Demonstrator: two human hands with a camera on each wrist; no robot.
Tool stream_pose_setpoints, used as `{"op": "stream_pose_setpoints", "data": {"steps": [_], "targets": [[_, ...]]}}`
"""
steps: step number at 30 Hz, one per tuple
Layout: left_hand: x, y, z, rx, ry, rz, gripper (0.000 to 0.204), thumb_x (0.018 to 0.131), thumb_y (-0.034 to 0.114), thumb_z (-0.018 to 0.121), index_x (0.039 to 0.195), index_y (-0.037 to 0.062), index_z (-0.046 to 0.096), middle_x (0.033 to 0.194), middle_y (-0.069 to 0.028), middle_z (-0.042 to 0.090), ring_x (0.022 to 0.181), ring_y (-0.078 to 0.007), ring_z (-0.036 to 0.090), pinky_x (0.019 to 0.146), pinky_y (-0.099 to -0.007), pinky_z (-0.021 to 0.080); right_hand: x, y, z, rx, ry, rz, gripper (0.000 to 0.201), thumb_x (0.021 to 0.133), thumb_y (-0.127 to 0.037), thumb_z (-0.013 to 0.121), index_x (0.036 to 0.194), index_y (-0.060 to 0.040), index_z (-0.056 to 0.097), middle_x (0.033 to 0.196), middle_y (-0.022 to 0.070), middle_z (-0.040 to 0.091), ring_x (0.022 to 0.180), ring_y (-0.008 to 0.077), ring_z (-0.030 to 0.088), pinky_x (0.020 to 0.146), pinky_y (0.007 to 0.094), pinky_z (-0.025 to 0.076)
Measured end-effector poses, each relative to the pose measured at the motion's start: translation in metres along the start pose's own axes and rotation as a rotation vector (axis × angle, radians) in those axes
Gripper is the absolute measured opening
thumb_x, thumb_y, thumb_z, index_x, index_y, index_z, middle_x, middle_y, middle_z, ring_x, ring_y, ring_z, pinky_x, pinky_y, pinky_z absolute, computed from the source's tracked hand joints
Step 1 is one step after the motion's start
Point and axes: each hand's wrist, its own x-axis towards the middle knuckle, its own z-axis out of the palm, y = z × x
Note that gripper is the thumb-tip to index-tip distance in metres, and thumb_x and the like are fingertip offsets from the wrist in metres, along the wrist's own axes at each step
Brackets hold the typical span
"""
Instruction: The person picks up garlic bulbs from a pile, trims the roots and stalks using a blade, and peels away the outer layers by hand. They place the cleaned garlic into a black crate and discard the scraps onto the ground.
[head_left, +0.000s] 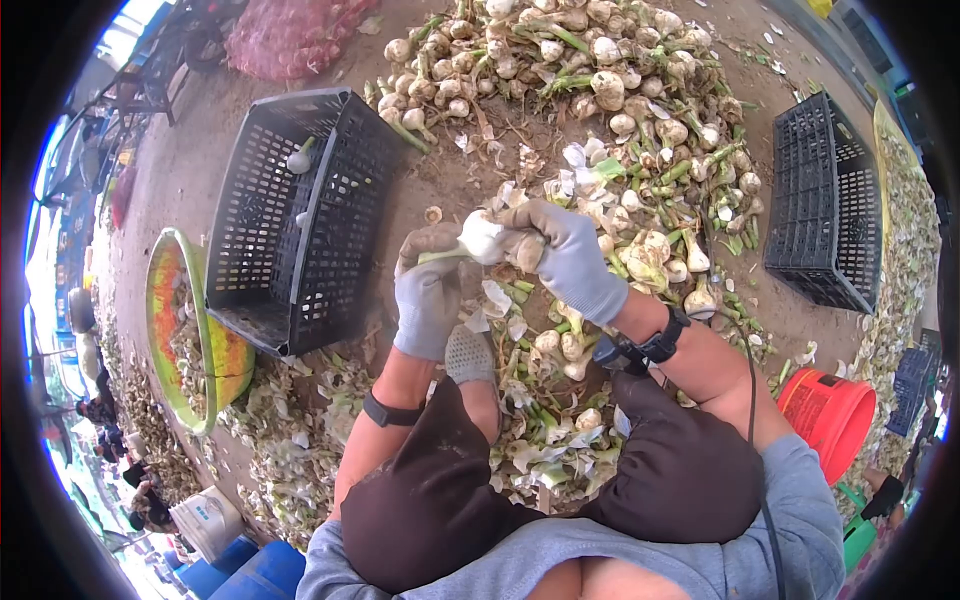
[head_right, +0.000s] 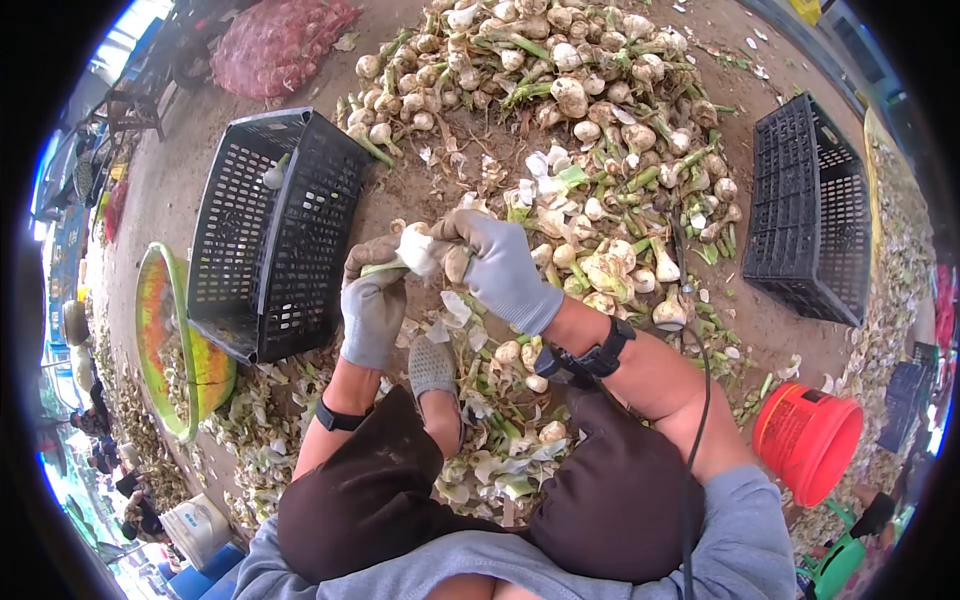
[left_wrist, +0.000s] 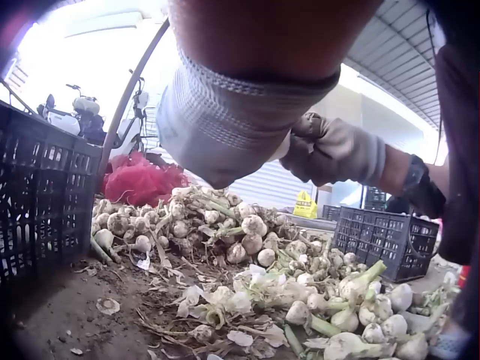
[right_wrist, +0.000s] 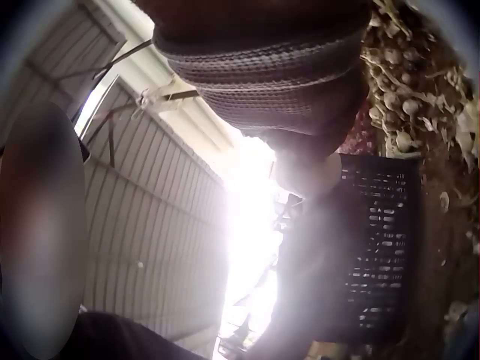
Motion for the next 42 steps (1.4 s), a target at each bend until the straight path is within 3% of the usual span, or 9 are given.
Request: {"op": "stream_pose_setpoints", "data": {"steps": [2, 4, 8, 13, 20, 24, 26, 33, 42], "targets": [[0.000, 0.001, -0.013, -0.199, -0.032, -0.132, 0.027, 0.076, -0.016, 0.049, 0.095, 0.0011, 0.060, 0.102, -0.0121, 0.062, 0.095, -0.0256, 0.063, 0.083, -0.0406, 0.055, 0.006, 0.000, -0.003, -0.019, -0.018, 0.099, 0.025, 0.093, -0.019, 0.064, 0.110, -0.0006, 0.058, 0.091, 0.0064, 0.065, 0.077, 0.0108, 0.062, 0.072, 0.0250, 0.053], [-0.003, 0.004, -0.013, -0.402, -0.056, -0.264, 0.026, 0.077, -0.014, 0.049, 0.094, 0.0027, 0.060, 0.104, -0.0128, 0.061, 0.098, -0.0279, 0.063, 0.082, -0.0439, 0.056, 0.019, 0.020, -0.019, 1.078, 0.216, 0.421, 0.016, 0.096, -0.015, 0.058, 0.104, -0.0014, 0.058, 0.087, 0.0054, 0.065, 0.075, 0.0130, 0.063, 0.071, 0.0263, 0.054], [0.000, 0.011, -0.009, -0.368, -0.325, -0.118, 0.026, 0.079, -0.009, 0.048, 0.095, 0.0115, 0.054, 0.111, -0.0124, 0.061, 0.106, -0.0376, 0.060, 0.085, -0.0546, 0.055, 0.017, 0.060, -0.055, 1.117, 0.349, 0.499, 0.023, 0.093, -0.001, 0.052, 0.116, -0.0018, 0.052, 0.097, 0.0117, 0.062, 0.083, 0.0197, 0.063, 0.068, 0.0301, 0.055], [0.034, 0.079, -0.039, -0.691, -0.079, -0.085, 0.025, 0.093, 0.006, 0.049, 0.117, 0.0051, 0.055, 0.118, -0.0129, 0.061, 0.108, -0.0274, 0.060, 0.092, -0.0411, 0.051, -0.026, 0.109, -0.076, -0.871, -0.338, -0.060, 0.065, 0.074, 0.002, 0.060, 0.135, -0.0174, 0.049, 0.134, 0.0145, 0.049, 0.108, 0.0350, 0.058, 0.092, 0.0436, 0.050], [0.007, -0.001, -0.037, -0.235, -0.053, -0.507, 0.036, 0.091, 0.010, 0.055, 0.126, 0.0007, 0.050, 0.110, -0.0151, 0.061, 0.096, -0.0237, 0.062, 0.078, -0.0349, 0.052, -0.078, 0.116, -0.055, -1.303, -1.034, 0.247, 0.046, 0.076, -0.005, 0.060, 0.119, -0.0198, 0.063, 0.131, 0.0176, 0.051, 0.110, 0.0353, 0.056, 0.095, 0.0418, 0.048], [-0.011, -0.018, 0.007, 0.528, -0.147, -0.617, 0.063, 0.087, 0.010, 0.061, 0.143, 0.0005, 0.033, 0.117, -0.0148, 0.057, 0.102, -0.0225, 0.059, 0.087, -0.0334, 0.049, -0.051, 0.110, -0.069, -0.615, -0.639, 0.246, 0.035, 0.086, -0.013, 0.062, 0.121, -0.0186, 0.062, 0.126, 0.0136, 0.057, 0.109, 0.0309, 0.059, 0.093, 0.0424, 0.050], [-0.013, -0.038, 0.006, 0.565, -0.260, -0.542, 0.075, 0.084, 0.012, 0.067, 0.147, 0.0012, 0.028, 0.121, -0.0131, 0.056, 0.108, -0.0210, 0.057, 0.095, -0.0319, 0.045, -0.048, 0.090, -0.054, 0.815, -0.188, 0.603, 0.032, 0.094, -0.013, 0.057, 0.125, -0.0072, 0.054, 0.121, 0.0090, 0.060, 0.105, 0.0223, 0.062, 0.086, 0.0345, 0.053], [-0.014, -0.052, 0.034, 0.561, -0.159, -0.244, 0.064, 0.073, 0.009, 0.080, 0.128, -0.0005, 0.049, 0.113, -0.0067, 0.062, 0.102, -0.0172, 0.061, 0.090, -0.0301, 0.048, -0.031, 0.068, -0.056, 0.220, -0.101, 0.422, 0.038, 0.092, -0.046, 0.060, 0.103, -0.0092, 0.062, 0.081, -0.0017, 0.062, 0.074, 0.0079, 0.059, 0.065, 0.0252, 0.050], [-0.023, -0.046, 0.071, 1.384, -0.298, 0.118, 0.055, 0.065, 0.009, 0.083, 0.114, 0.0020, 0.058, 0.105, -0.0103, 0.067, 0.095, -0.0189, 0.065, 0.086, -0.0304, 0.051, -0.046, 0.054, -0.054, 0.519, 0.155, 0.523, 0.035, 0.088, -0.042, 0.069, 0.088, -0.0076, 0.064, 0.073, -0.0032, 0.058, 0.062, 0.0031, 0.049, 0.052, 0.0211, 0.040]]}}
